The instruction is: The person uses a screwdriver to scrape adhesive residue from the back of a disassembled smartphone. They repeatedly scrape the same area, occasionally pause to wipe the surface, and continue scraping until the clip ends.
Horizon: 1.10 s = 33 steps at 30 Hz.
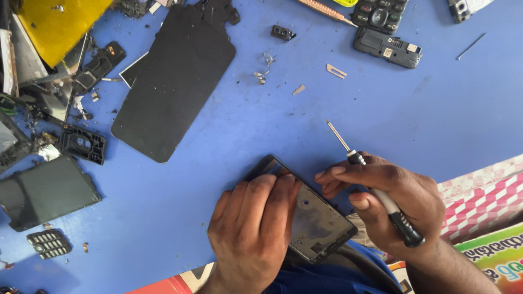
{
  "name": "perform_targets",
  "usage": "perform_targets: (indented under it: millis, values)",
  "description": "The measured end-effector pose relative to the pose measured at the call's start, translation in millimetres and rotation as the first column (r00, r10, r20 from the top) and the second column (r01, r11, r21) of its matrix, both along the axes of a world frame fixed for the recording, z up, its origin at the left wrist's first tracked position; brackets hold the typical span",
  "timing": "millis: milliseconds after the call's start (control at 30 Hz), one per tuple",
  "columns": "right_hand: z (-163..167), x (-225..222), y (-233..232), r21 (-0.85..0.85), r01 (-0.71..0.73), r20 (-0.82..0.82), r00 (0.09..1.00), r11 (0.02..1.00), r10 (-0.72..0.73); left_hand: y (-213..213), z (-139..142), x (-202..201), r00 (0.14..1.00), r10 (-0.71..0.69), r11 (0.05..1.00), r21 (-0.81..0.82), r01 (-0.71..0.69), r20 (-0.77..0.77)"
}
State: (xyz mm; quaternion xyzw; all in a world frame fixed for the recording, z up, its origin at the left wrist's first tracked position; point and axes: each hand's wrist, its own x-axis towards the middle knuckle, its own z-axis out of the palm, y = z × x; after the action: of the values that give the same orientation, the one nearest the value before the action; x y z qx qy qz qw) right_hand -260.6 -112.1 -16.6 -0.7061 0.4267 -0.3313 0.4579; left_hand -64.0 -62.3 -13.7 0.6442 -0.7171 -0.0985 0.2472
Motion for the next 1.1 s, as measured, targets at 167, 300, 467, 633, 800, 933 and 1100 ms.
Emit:
perform_targets:
  millis: [167,300,467,633,800,933,1100]
  values:
    - [0,-1,-3,0.005,-0.010,-0.005,1.000,1.000,0.010,-4,-4,1,1.000,-0.003,1.000,-0.012,0.004,0.026]
    - [-2,3,-5,-0.024,-0.031,-0.022,0.999,0.999,0.030,-5,-8,-1,1.000,0.017,1.000,-0.015,-0.017,0.004]
    - [-1,14,-4,-0.249,-0.077,-0.161,0.986,0.966,0.037,-6,-13,-3,1.000,0.029,0.999,-0.026,-0.029,0.010]
    - [-1,20,-2,-0.270,-0.024,-0.193,0.981,0.963,-0.030,-6,-16,-4,0.998,0.047,0.999,-0.027,-0.046,0.035]
    - [-1,20,-1,-0.261,-0.051,-0.251,0.968,0.964,-0.017,-6,-16,-3,0.998,0.043,0.999,-0.008,-0.042,0.046]
    - [-1,21,1,-0.257,-0.047,-0.287,0.957,0.965,-0.030,-6,-16,-2,0.999,0.034,0.999,-0.002,-0.034,0.041]
    - [-1,21,1,-0.243,-0.040,-0.303,0.952,0.969,-0.037,-4,-18,-1,0.999,0.020,1.000,-0.007,-0.020,0.045]
